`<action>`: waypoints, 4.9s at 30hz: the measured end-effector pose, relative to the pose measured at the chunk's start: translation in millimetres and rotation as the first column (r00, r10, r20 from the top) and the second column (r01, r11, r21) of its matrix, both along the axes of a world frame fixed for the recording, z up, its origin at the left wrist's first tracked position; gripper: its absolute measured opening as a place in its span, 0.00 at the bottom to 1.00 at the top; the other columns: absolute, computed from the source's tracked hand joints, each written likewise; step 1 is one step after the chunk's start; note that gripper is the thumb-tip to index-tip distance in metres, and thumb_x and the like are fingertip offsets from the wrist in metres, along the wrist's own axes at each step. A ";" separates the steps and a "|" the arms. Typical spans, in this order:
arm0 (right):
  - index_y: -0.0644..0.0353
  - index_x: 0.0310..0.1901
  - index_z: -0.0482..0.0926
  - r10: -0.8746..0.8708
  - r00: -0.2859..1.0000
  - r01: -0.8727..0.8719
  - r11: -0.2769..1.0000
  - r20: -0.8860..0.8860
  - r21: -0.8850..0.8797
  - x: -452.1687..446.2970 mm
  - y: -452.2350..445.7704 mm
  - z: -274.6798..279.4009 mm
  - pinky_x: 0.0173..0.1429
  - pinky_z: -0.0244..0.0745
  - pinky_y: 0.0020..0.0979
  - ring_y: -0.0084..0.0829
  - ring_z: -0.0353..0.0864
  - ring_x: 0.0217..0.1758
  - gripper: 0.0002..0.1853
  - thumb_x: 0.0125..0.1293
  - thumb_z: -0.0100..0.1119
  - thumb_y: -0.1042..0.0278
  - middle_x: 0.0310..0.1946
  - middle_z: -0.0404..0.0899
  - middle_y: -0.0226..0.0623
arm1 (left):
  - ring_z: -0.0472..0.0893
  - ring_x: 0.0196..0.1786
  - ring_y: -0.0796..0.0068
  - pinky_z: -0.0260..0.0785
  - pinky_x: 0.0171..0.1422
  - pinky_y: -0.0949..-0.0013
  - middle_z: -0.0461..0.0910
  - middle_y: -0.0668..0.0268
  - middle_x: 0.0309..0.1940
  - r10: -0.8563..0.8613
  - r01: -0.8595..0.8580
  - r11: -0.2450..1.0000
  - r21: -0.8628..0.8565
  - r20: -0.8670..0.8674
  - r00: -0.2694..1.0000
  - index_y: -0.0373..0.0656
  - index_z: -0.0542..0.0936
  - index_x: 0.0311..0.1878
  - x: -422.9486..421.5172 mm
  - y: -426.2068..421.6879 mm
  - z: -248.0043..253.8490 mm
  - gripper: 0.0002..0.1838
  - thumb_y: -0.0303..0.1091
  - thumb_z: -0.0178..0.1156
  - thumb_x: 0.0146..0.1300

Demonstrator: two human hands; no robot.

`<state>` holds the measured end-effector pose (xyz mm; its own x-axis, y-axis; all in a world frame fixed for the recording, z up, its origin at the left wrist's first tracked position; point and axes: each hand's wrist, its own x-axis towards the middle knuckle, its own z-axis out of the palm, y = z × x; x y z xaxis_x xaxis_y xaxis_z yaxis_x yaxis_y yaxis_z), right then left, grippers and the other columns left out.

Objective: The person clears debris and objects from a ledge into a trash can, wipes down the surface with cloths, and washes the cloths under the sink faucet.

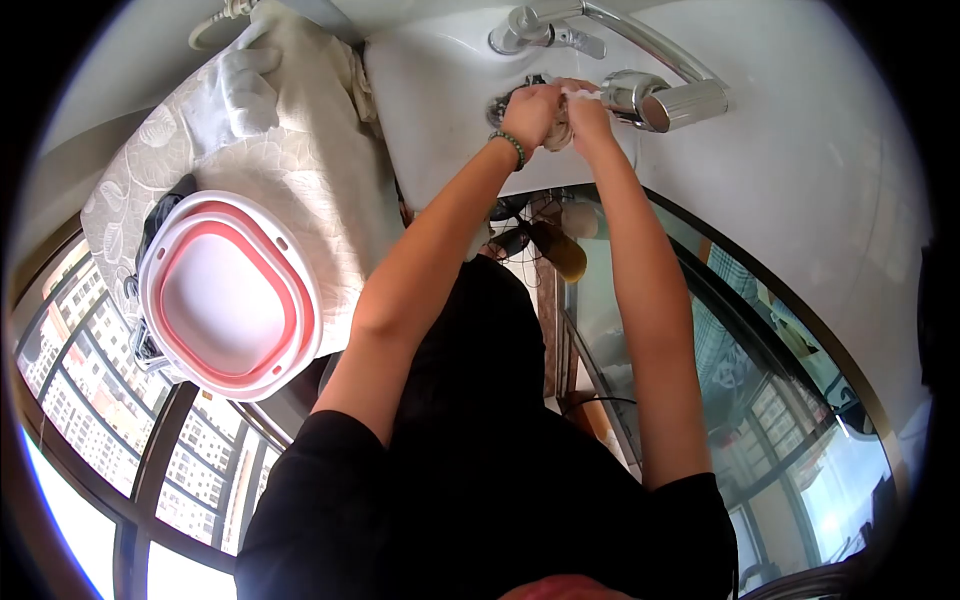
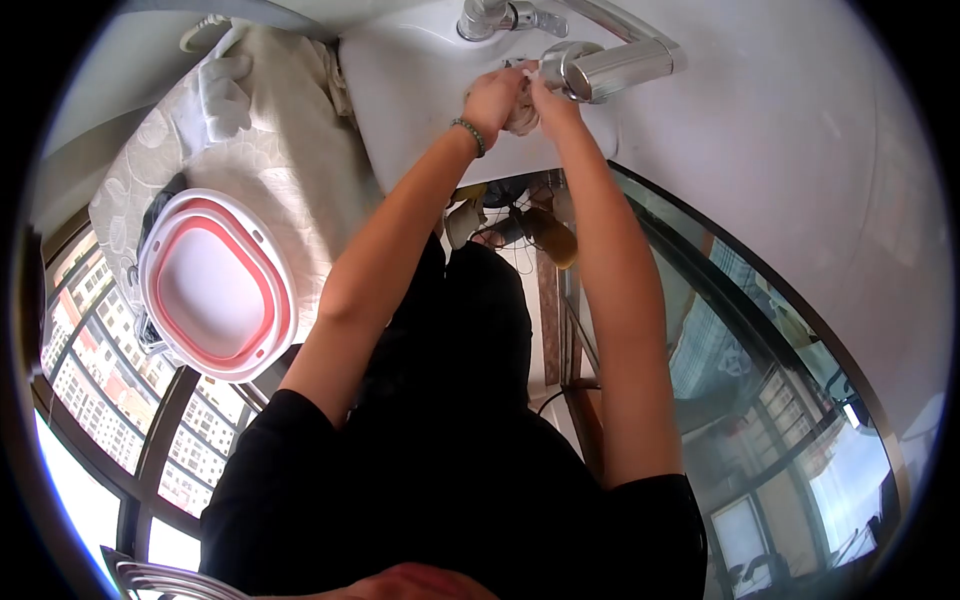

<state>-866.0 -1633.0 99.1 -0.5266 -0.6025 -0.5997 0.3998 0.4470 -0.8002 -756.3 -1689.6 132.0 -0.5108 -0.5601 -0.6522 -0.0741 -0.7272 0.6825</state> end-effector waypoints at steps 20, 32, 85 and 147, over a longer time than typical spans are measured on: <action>0.55 0.55 0.74 -0.059 0.995 0.062 0.997 0.078 -0.037 -40.3 24.1 37.1 0.46 0.82 0.37 0.33 0.83 0.50 0.16 0.70 0.60 0.59 0.49 0.80 0.34 | 0.77 0.30 0.72 0.71 0.41 0.69 0.81 0.61 0.33 -0.294 0.335 0.612 -0.716 0.187 0.937 0.44 0.81 0.53 32.3 -41.4 -0.1 0.15 0.35 0.53 0.67; 0.58 0.57 0.75 0.035 0.839 -0.075 0.996 0.543 0.051 -17.8 33.9 19.1 0.57 0.78 0.47 0.37 0.82 0.46 0.19 0.75 0.48 0.54 0.45 0.80 0.37 | 0.72 0.62 0.52 0.65 0.66 0.59 0.72 0.52 0.59 -0.362 0.123 0.429 -0.895 -0.046 0.931 0.46 0.82 0.52 27.0 -26.1 20.0 0.20 0.20 0.52 0.57; 0.61 0.40 0.77 -0.112 0.647 -0.065 0.977 -0.754 -0.202 39.0 -21.0 19.4 0.47 0.71 0.36 0.36 0.77 0.41 0.14 0.68 0.58 0.57 0.37 0.78 0.39 | 0.77 0.40 0.71 0.71 0.43 0.67 0.78 0.67 0.36 -0.099 0.042 0.987 -0.153 -0.386 0.917 0.42 0.77 0.41 -36.7 -14.7 -57.5 0.15 0.43 0.48 0.72; 0.59 0.49 0.74 -0.272 0.942 0.308 0.933 0.198 -0.188 9.0 -15.9 41.0 0.37 0.77 0.33 0.31 0.82 0.40 0.18 0.74 0.51 0.51 0.41 0.82 0.38 | 0.72 0.26 0.82 0.64 0.29 0.74 0.76 0.71 0.28 0.174 -0.159 0.982 0.102 -0.162 0.971 0.47 0.74 0.46 18.6 -4.5 1.2 0.14 0.45 0.62 0.68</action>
<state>-857.0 -1648.9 140.1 -0.6013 -0.5615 -0.5684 0.6217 0.1181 -0.7743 -737.7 -1694.1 133.2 -0.5223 -0.5913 -0.6145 0.1642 -0.7768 0.6080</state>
